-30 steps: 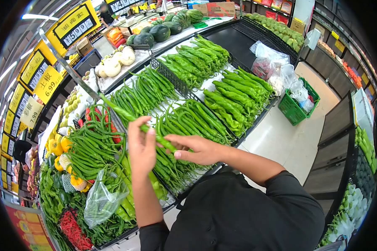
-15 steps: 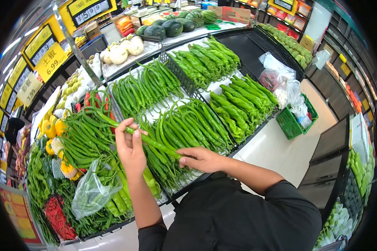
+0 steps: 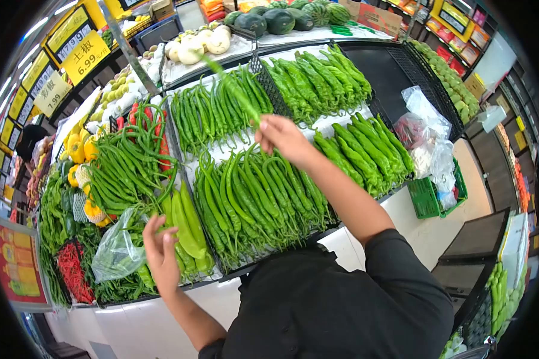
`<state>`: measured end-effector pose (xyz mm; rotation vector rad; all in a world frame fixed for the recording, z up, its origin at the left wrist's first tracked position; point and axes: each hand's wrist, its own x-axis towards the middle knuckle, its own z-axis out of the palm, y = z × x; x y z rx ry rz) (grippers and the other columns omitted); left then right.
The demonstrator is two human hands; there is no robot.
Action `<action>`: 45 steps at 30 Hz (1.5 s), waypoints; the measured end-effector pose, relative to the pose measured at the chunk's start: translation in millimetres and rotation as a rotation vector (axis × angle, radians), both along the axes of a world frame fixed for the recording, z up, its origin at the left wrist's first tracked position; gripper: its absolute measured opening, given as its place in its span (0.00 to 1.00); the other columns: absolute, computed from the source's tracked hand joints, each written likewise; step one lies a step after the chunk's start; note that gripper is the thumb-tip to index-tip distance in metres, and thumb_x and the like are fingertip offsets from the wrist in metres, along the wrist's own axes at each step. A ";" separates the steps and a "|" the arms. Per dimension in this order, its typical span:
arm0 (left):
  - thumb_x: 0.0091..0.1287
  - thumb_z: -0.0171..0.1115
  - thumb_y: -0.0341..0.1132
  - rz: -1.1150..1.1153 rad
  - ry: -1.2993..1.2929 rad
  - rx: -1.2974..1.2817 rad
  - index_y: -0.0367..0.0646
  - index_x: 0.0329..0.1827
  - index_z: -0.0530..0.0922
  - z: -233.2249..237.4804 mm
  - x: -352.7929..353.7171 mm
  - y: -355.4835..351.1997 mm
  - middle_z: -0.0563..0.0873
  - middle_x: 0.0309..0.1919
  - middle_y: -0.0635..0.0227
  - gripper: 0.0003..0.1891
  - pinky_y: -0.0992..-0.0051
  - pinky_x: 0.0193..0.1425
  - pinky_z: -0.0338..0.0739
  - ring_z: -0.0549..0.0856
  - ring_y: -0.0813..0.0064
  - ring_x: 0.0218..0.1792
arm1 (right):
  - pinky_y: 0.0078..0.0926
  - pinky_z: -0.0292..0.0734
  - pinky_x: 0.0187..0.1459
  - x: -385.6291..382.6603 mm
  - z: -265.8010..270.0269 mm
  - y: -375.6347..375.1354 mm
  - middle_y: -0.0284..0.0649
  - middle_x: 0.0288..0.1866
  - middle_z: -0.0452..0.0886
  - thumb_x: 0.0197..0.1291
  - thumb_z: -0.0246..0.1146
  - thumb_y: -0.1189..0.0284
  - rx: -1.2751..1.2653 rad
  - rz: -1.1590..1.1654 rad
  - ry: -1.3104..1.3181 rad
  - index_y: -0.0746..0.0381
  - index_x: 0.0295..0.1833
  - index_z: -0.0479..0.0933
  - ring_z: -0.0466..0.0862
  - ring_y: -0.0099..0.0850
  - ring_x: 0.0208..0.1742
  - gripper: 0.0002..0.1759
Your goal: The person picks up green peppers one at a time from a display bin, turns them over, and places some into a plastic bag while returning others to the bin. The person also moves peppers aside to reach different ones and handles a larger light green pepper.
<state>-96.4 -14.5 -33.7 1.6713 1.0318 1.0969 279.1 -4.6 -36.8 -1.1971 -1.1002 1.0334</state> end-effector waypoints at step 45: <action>0.74 0.56 0.32 0.164 0.336 0.186 0.35 0.53 0.79 94.9 -67.2 106.5 0.86 0.39 0.66 0.12 0.75 0.46 0.78 0.84 0.78 0.38 | 0.34 0.77 0.40 39.0 -18.6 97.0 0.44 0.38 0.84 0.63 0.65 0.58 -0.183 -0.071 -0.892 0.63 0.52 0.78 0.83 0.34 0.38 0.21</action>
